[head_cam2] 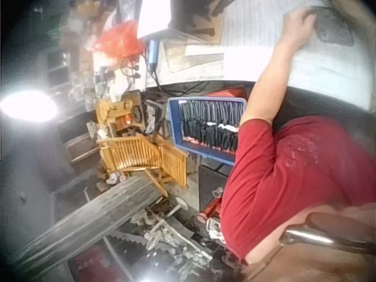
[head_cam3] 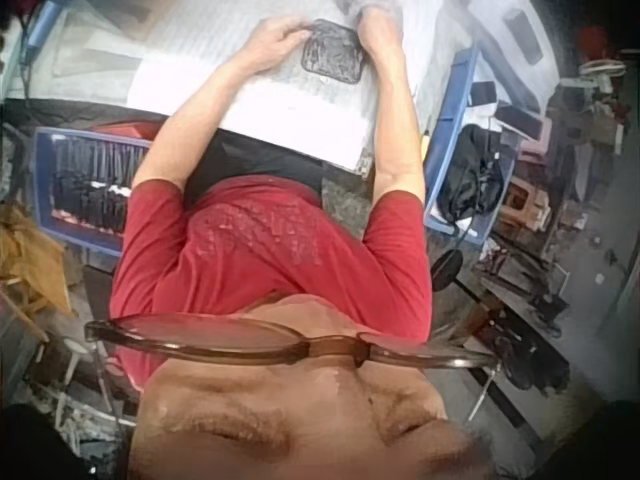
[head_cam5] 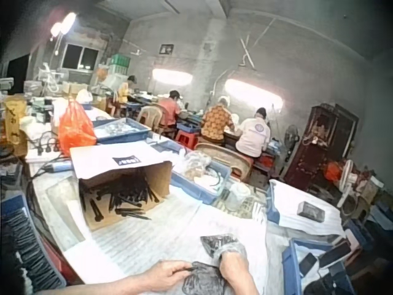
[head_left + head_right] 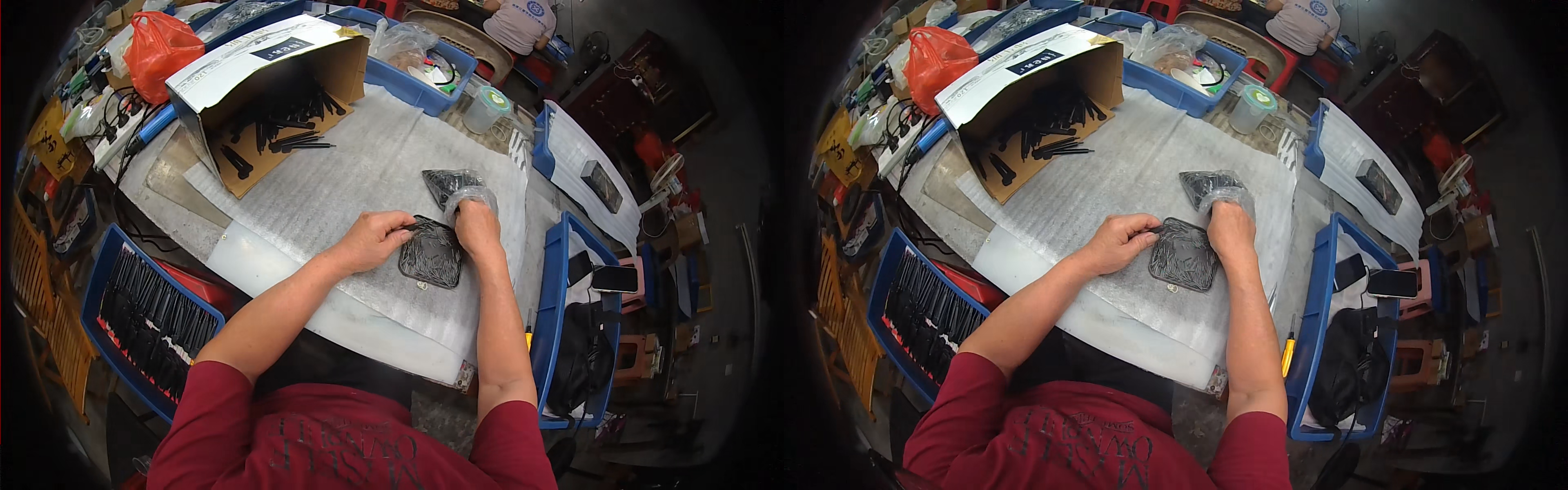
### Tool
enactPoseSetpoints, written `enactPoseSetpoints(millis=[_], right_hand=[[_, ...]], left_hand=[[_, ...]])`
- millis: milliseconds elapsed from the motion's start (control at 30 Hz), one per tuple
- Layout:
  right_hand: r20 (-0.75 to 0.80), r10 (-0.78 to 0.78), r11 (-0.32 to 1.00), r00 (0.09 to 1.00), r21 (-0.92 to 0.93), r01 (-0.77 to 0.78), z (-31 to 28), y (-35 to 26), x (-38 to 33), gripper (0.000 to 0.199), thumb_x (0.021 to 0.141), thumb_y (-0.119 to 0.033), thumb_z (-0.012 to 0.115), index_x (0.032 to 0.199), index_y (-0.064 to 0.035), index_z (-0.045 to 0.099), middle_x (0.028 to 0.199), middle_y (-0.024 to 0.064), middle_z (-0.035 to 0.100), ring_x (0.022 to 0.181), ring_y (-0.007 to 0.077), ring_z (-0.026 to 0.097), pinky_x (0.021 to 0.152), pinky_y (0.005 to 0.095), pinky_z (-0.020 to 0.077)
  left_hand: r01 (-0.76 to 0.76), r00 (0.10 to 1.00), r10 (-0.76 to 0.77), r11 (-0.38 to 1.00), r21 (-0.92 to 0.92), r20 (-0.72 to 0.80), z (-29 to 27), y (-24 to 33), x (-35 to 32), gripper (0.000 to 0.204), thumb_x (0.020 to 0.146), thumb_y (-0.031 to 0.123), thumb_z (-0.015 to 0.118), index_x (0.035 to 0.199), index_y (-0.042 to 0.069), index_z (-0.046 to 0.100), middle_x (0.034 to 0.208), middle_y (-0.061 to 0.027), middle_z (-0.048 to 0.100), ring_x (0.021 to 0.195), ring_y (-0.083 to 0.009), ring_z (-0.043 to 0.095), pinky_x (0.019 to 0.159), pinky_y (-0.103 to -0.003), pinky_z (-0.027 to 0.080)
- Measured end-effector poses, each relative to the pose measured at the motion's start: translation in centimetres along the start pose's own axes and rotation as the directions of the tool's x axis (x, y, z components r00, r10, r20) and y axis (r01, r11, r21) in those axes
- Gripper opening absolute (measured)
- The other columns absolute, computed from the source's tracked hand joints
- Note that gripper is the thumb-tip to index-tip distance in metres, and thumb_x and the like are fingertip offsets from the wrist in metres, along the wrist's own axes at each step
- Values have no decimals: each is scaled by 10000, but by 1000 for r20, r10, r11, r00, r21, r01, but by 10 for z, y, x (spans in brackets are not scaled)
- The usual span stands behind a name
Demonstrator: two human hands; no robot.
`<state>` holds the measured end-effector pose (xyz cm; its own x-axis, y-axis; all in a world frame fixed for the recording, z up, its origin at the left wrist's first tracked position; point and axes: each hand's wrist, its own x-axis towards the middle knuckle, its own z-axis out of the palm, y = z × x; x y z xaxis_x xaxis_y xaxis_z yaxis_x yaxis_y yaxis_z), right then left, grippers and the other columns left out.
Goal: The person assembles small black plastic components by hand, then places the assembled components into plastic bags.
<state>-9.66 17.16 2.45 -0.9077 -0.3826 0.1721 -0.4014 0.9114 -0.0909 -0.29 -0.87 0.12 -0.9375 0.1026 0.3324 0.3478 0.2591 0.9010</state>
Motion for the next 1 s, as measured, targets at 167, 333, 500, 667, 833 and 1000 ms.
enactPoseSetpoints(millis=[167, 333, 500, 667, 833, 1000], right_hand=[[-124, -65, 998, 990, -13, 64, 13, 7, -4, 160, 716, -23, 430, 786, 9, 570, 775, 193, 573, 723, 350, 564, 634, 431, 449], [-392, -130, 972, 911, 129, 194, 17, 7, -15, 114, 716, -8, 483, 797, -16, 562, 749, 155, 570, 681, 319, 560, 604, 392, 450], [-555, -22, 938, 832, 277, 210, 18, 7, -19, 88, 725, -33, 548, 812, -33, 563, 722, 122, 560, 646, 301, 546, 579, 355, 445], [-407, 198, 683, 892, 710, 173, 15, 6, -27, 77, 791, -65, 528, 843, -12, 546, 701, 82, 561, 581, 179, 534, 528, 264, 422], [75, 196, -257, 978, 966, -22, -9, -16, -37, 96, 829, -75, 506, 890, -2, 514, 679, 30, 515, 510, 85, 459, 502, 191, 374], [120, 62, -389, 991, 917, -86, -10, -26, -46, 119, 831, -52, 488, 926, 13, 519, 717, 45, 504, 545, 84, 417, 525, 196, 358]], left_hand=[[16, 1000, -16, 1000, -18, 3, -1, 1, 0, 168, 765, 49, 554, 926, -2, 556, 718, -47, 580, 635, -87, 512, 575, -230, 420], [-24, 1000, 24, 1000, -15, -3, 0, -2, -1, 170, 759, 42, 550, 923, -4, 556, 720, -55, 581, 638, -92, 515, 578, -237, 421], [-32, 1000, 31, 999, 5, 3, -1, 0, -1, 171, 758, 44, 547, 921, -5, 557, 725, -68, 585, 644, -105, 525, 585, -244, 424], [-31, 999, 31, 999, -22, 10, 0, 0, 0, 170, 760, 48, 543, 922, -4, 557, 724, -70, 586, 639, -116, 531, 584, -246, 425], [-15, 999, 16, 999, -40, 36, -3, 2, -1, 171, 757, 50, 546, 921, 1, 562, 732, -71, 591, 642, -114, 536, 581, -248, 430], [-52, 998, 54, 998, -47, 34, 0, 0, -1, 174, 754, 50, 555, 921, 1, 564, 740, -78, 594, 653, -119, 546, 584, -255, 432]])
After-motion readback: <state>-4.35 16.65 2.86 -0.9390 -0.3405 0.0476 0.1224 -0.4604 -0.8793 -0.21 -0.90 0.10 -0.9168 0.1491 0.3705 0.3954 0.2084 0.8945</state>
